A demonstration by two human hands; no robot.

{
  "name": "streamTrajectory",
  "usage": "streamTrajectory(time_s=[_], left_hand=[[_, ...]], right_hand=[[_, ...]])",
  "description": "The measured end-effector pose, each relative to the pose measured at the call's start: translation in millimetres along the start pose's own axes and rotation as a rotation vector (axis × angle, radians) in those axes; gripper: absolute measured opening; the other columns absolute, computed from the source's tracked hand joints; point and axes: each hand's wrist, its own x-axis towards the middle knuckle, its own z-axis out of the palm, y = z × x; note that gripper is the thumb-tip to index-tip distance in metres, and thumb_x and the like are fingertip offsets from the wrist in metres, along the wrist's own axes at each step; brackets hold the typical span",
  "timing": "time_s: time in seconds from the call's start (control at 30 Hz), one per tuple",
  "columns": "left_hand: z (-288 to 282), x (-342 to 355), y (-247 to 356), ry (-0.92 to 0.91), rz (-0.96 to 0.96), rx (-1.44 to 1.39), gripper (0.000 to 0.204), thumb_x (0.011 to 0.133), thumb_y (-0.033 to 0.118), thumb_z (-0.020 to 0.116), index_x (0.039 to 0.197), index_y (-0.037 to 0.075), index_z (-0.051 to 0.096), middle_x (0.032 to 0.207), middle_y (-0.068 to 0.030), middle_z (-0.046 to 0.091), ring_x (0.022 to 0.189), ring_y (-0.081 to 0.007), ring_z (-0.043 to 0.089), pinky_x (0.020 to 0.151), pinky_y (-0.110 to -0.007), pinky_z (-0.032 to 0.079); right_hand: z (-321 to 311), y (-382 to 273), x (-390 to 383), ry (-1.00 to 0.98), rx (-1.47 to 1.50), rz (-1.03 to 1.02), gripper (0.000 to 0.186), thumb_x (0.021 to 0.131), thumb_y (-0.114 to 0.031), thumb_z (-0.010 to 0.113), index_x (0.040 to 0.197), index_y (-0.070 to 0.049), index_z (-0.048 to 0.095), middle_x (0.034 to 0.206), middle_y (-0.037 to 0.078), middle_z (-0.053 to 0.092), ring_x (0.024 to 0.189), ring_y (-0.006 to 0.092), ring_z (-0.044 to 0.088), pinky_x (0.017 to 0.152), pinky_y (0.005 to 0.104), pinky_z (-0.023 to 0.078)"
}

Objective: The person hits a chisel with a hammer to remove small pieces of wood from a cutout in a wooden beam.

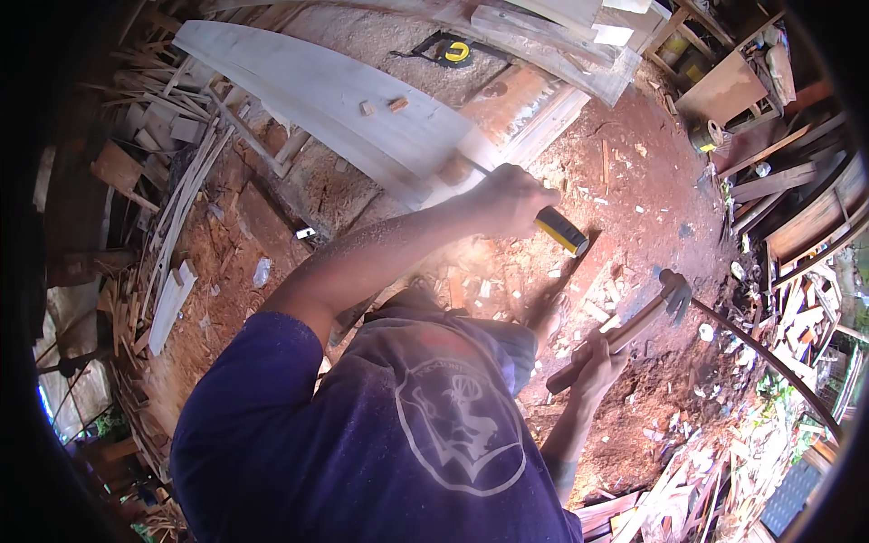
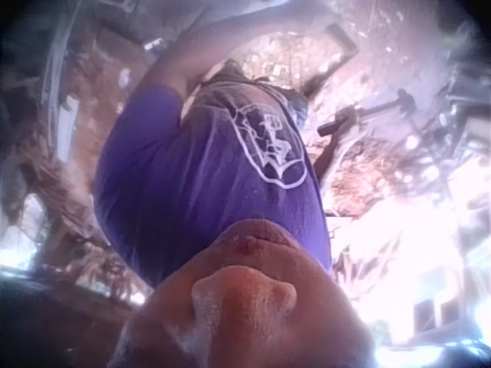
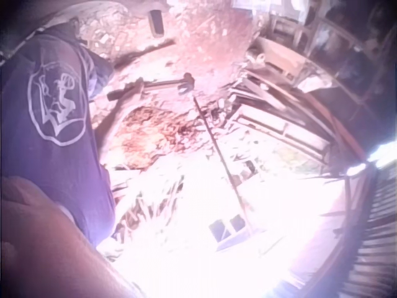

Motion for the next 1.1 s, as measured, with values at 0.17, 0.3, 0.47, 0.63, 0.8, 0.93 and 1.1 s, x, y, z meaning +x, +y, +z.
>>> streamTrajectory(time_s=[0.17,0.3,0.47,0.63,0.8,0.93,1.1], left_hand=[[-5,4,6,0.02,0.016,0.01,0.024,0.064,0.016,0.073,0.085,0.011,0.064,0.067,-0.0086,0.065,0.066,-0.0289,0.068,0.064,-0.042,0.054],[-5,6,5,-0.039,-0.042,-0.048,0.024,0.064,0.016,0.073,0.086,0.011,0.064,0.067,-0.0096,0.065,0.067,-0.029,0.069,0.064,-0.043,0.055],[-4,5,7,0.073,0.022,-0.006,0.023,0.064,0.015,0.073,0.085,0.011,0.065,0.066,-0.0096,0.065,0.065,-0.0286,0.069,0.062,-0.041,0.055],[-8,7,9,0.067,0.021,0.018,0.021,0.066,0.015,0.074,0.085,0.011,0.065,0.066,-0.0079,0.065,0.062,-0.026,0.068,0.06,-0.039,0.056],[-5,8,6,0.043,-0.002,-0.008,0.021,0.067,0.015,0.074,0.085,0.01,0.065,0.066,-0.0072,0.066,0.062,-0.0251,0.068,0.061,-0.039,0.056],[-7,10,8,0.017,0.002,0.034,0.021,0.067,0.015,0.074,0.086,0.01,0.065,0.067,-0.0073,0.066,0.063,-0.0254,0.069,0.062,-0.039,0.056],[-13,8,5,-0.033,-0.046,-0.035,0.022,0.068,0.016,0.074,0.087,0.01,0.065,0.069,-0.0082,0.067,0.067,-0.0256,0.069,0.065,-0.039,0.057]], right_hand=[[2,3,0,-0.023,0.023,-0.007,0.013,0.085,-0.003,0.058,0.083,-0.01,0.047,0.054,-0.002,0.043,0.04,0.0045,0.038,0.034,0.0226,0.035],[3,3,-1,-0.017,0.036,-0.022,0.014,0.086,-0.003,0.058,0.081,-0.01,0.047,0.055,-0.002,0.044,0.04,0.0045,0.038,0.033,0.0223,0.033],[3,0,-1,0.011,0.049,0.015,0.016,0.085,-0.002,0.059,0.079,-0.011,0.047,0.055,-0.002,0.044,0.04,0.004,0.037,0.033,0.0219,0.033],[-1,1,1,-0.008,0.053,0.033,0.017,0.083,0.0,0.059,0.081,-0.01,0.046,0.056,-0.002,0.044,0.04,0.0036,0.037,0.033,0.0218,0.033],[3,-2,-2,0.012,0.054,0.016,0.017,0.084,0.001,0.058,0.082,-0.01,0.045,0.056,-0.003,0.043,0.04,0.004,0.037,0.033,0.0227,0.033],[6,-4,-2,0.039,0.078,0.03,0.016,0.085,0.001,0.057,0.082,-0.009,0.045,0.057,-0.003,0.043,0.04,0.0044,0.037,0.034,0.0232,0.034],[5,-1,-1,-0.03,0.085,0.009,0.015,0.087,0.0,0.057,0.081,-0.009,0.046,0.056,-0.002,0.043,0.04,0.005,0.038,0.034,0.023,0.034]])
